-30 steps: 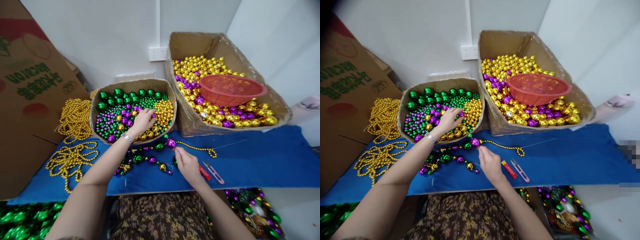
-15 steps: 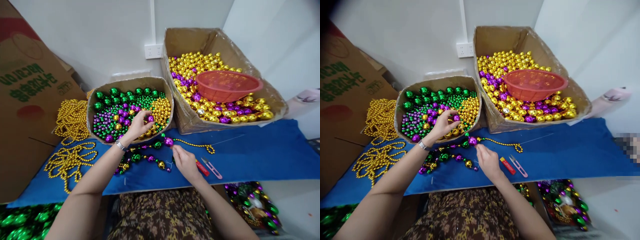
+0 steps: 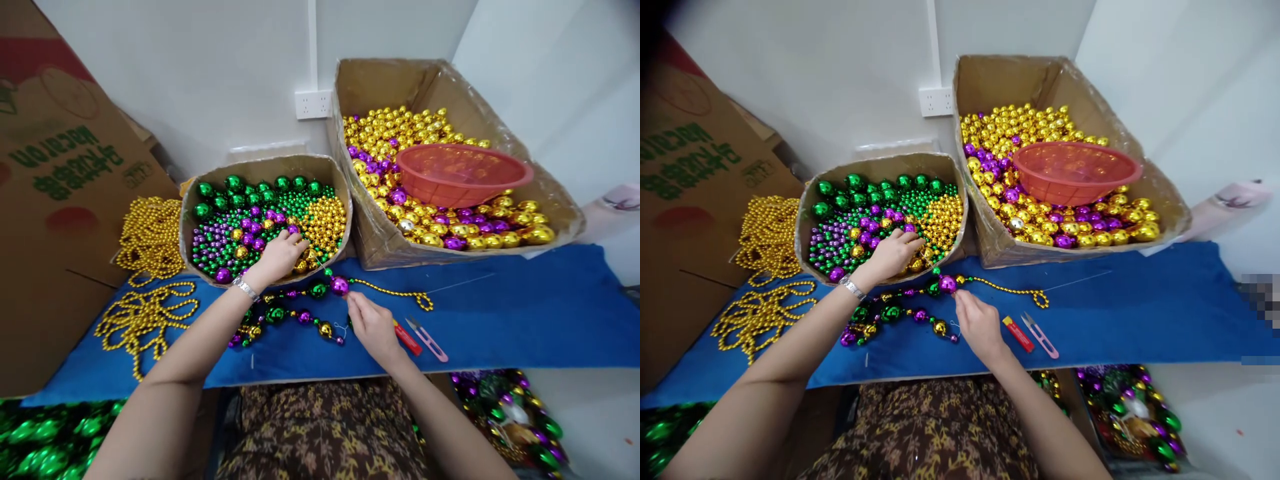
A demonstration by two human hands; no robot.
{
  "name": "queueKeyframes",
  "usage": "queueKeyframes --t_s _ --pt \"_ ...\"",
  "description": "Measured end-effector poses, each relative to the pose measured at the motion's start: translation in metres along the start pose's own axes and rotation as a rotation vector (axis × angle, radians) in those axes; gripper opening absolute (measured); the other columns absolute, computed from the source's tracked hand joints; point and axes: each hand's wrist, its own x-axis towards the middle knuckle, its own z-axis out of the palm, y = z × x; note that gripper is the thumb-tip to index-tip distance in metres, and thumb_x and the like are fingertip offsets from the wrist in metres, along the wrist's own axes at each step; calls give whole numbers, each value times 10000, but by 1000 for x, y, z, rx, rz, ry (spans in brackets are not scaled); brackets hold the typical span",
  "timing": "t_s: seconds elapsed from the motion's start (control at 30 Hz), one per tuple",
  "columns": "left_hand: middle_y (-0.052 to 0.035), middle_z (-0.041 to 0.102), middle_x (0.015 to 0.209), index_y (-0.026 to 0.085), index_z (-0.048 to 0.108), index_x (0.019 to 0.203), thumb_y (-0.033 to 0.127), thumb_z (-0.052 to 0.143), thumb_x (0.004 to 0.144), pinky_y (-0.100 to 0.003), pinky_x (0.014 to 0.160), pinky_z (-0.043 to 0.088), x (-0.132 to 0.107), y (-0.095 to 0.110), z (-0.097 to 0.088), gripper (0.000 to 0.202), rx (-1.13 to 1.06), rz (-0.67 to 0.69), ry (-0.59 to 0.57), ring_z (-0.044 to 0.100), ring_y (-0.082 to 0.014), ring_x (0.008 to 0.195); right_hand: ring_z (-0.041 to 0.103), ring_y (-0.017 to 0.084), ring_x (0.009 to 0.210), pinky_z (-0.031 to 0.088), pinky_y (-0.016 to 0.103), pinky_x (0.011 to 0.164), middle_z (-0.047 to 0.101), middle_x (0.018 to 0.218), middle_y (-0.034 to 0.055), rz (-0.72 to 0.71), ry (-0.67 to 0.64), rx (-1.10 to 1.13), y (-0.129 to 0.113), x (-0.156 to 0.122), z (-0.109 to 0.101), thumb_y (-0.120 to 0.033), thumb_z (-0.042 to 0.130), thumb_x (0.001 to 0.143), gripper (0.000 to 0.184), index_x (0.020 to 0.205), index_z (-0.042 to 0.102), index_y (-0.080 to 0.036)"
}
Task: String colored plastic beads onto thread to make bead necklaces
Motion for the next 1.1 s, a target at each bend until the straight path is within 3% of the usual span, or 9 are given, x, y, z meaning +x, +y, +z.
queueKeyframes --t_s 0.13,0.23,0.33,0.4,0.53,0.67,0.83,0.97,1.1 --pt "-127 619 1051 204 657 1051 99 466 875 -331 694 469 11 0 0 280 91 -30 -152 529 -283 995 698 163 706 504 237 657 727 811 55 -7 7 5 -1 0 0 -235 369 989 254 977 618 -183" --pt "-133 586 1018 161 635 1048 204 532 881 -332 708 479 13 -4 1 201 14 -68 -96 544 -277 978 696 164 694 506 242 659 725 799 53 -8 14 5 -1 -1 -1 -236 368 991 253 985 615 -181" --pt "-114 559 1046 147 584 1128 319 539 906 -332 775 494 5 -5 0 284 -344 -84 110 568 -211 920 698 166 711 502 242 663 722 807 52 -11 21 4 -1 -1 -3 -233 374 990 245 980 613 -180" --pt "-93 553 1053 162 570 1151 373 573 889 -300 745 503 -4 -3 -2 336 -644 -109 188 578 -166 858 698 168 725 497 243 667 722 817 52 -15 21 3 -2 -1 -4 -229 380 989 239 978 613 -179" --pt "-69 585 1013 171 598 1121 373 696 796 -247 639 485 -18 5 -9 395 -1008 -143 187 563 -119 745 693 163 713 492 244 665 724 820 50 -19 15 10 -4 -1 -5 -220 382 989 236 994 614 -176" --pt "-61 632 993 164 624 1100 315 778 716 -241 658 497 -24 14 -15 441 -1191 -151 172 585 -123 763 691 163 723 490 247 665 722 821 51 -25 -5 16 -6 -3 -4 -222 379 992 239 1006 613 -178" --pt "-36 661 912 172 616 1166 262 772 728 -234 671 516 -28 19 -14 473 -1454 -220 89 614 -117 740 698 178 766 504 264 694 724 855 57 -40 5 20 -5 -5 -3 -213 390 986 231 1024 615 -183" --pt "-45 654 1047 211 601 1188 263 740 761 -254 736 543 -30 19 -10 452 -1544 -210 120 630 -126 829 698 177 750 510 267 691 723 848 56 -50 22 -3 -4 -4 -4 -211 394 986 225 1028 613 -178" --pt "-66 650 1057 186 610 1109 261 770 730 -253 767 538 -31 17 -3 419 -1388 -164 235 622 -144 899 699 175 752 515 264 696 725 852 55 -52 23 -1 -4 -4 -4 -213 395 987 227 1032 615 -183"
